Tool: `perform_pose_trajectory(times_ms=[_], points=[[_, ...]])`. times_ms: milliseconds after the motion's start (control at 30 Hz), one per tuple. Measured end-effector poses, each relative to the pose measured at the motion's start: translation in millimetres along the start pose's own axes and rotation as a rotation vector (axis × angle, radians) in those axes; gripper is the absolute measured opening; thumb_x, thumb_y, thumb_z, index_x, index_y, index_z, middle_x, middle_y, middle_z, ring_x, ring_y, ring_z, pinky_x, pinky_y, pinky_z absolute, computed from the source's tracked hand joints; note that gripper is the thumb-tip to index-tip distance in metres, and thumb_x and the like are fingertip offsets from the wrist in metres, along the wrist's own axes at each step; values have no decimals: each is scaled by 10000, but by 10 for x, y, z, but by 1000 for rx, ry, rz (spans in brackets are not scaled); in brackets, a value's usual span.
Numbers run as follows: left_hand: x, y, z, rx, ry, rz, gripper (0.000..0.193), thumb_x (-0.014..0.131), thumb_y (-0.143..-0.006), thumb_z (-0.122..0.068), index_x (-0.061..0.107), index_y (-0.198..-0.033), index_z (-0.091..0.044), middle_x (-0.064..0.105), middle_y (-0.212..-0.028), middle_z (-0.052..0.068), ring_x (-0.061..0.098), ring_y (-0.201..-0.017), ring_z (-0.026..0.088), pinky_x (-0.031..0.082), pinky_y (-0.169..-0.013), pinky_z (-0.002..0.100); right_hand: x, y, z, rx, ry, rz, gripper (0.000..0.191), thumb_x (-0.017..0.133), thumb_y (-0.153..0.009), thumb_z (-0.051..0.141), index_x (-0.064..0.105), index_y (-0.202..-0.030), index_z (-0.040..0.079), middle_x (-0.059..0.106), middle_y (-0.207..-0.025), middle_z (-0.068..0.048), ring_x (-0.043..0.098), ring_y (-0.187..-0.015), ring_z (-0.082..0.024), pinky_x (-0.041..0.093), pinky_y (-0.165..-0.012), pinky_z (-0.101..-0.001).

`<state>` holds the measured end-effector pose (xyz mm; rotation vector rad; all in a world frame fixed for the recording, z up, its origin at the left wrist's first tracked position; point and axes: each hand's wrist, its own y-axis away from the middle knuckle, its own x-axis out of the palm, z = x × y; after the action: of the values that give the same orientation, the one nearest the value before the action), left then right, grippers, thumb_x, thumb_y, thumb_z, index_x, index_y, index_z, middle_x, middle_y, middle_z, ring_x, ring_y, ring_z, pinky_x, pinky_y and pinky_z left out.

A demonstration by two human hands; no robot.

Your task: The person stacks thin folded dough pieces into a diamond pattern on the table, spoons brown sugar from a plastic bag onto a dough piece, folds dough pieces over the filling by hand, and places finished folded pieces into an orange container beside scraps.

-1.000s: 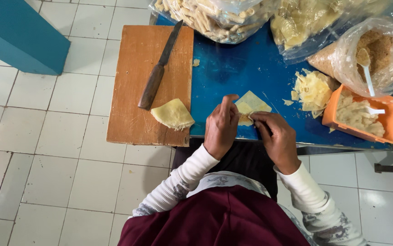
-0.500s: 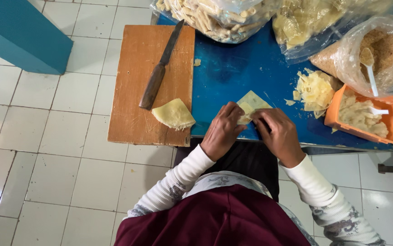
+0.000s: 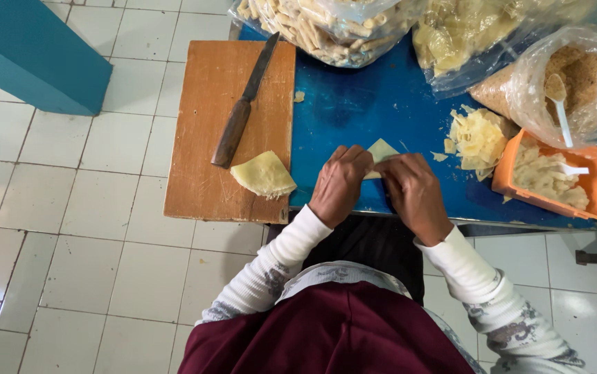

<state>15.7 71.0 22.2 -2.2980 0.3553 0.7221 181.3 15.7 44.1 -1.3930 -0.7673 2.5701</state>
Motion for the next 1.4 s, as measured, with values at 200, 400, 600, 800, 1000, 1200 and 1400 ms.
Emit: perform_pose_trajectory(times_ms=[200, 400, 600, 800, 1000, 1200, 1400], points=[[-111, 113, -89, 28, 82, 82, 195, 686, -860, -52, 566, -996, 19, 521, -1059, 147, 581, -992, 349, 495, -798, 445, -36, 45, -4, -128, 57, -1, 172, 772, -870, 70, 731, -1034, 38, 670, -1021, -107, 636, -979, -317, 527, -813, -412], [-153, 192, -74, 42, 82, 119, 163, 662, -883, 2, 574, -1020, 15, 512, -1070, 131, 572, -997, 335, 506, -830, 433, -69, 64, -4, -142, 40, 68, 162, 783, -878, 83, 727, -1020, 28, 689, -1014, -90, 642, -952, -286, 523, -813, -398], [-144, 128, 8, 9, 160, 140, 113, 668, -897, 5, 572, -957, -7, 537, -1004, 116, 610, -946, 323, 496, -768, 429, -70, 50, -79, -161, -63, 96, 126, 762, -880, 97, 724, -982, 35, 708, -993, -81, 645, -945, -280, 524, -817, -388], [-157, 76, -12, 31, 115, 89, 123, 652, -854, 25, 574, -936, -22, 539, -999, 106, 603, -959, 323, 495, -772, 428, -12, -26, -194, 23, -97, 191, 80, 758, -895, 131, 750, -934, 62, 685, -877, -79, 635, -885, -291, 507, -793, -396], [-151, 64, -3, 10, 156, 75, 112, 647, -865, 18, 550, -909, -18, 487, -965, 111, 553, -929, 313, 476, -799, 417, -63, 16, -112, 34, -148, 115, 162, 740, -894, 116, 757, -1050, 72, 723, -1007, -62, 668, -924, -269, 533, -767, -377], [-136, 77, 12, 18, 132, 72, 79, 636, -893, 15, 592, -938, -32, 529, -986, 95, 590, -937, 315, 494, -778, 420, -55, 58, -14, -72, 30, 49, 160, 802, -855, 122, 743, -987, 56, 687, -944, -72, 643, -909, -294, 526, -777, -404], [-200, 125, -52, 72, 139, 30, 192, 715, -840, -51, 620, -1005, -26, 530, -1012, 91, 601, -956, 310, 497, -779, 413, -22, 50, -26, -54, -4, 17, 112, 770, -890, 89, 734, -992, 58, 688, -974, -75, 637, -958, -295, 519, -813, -405]])
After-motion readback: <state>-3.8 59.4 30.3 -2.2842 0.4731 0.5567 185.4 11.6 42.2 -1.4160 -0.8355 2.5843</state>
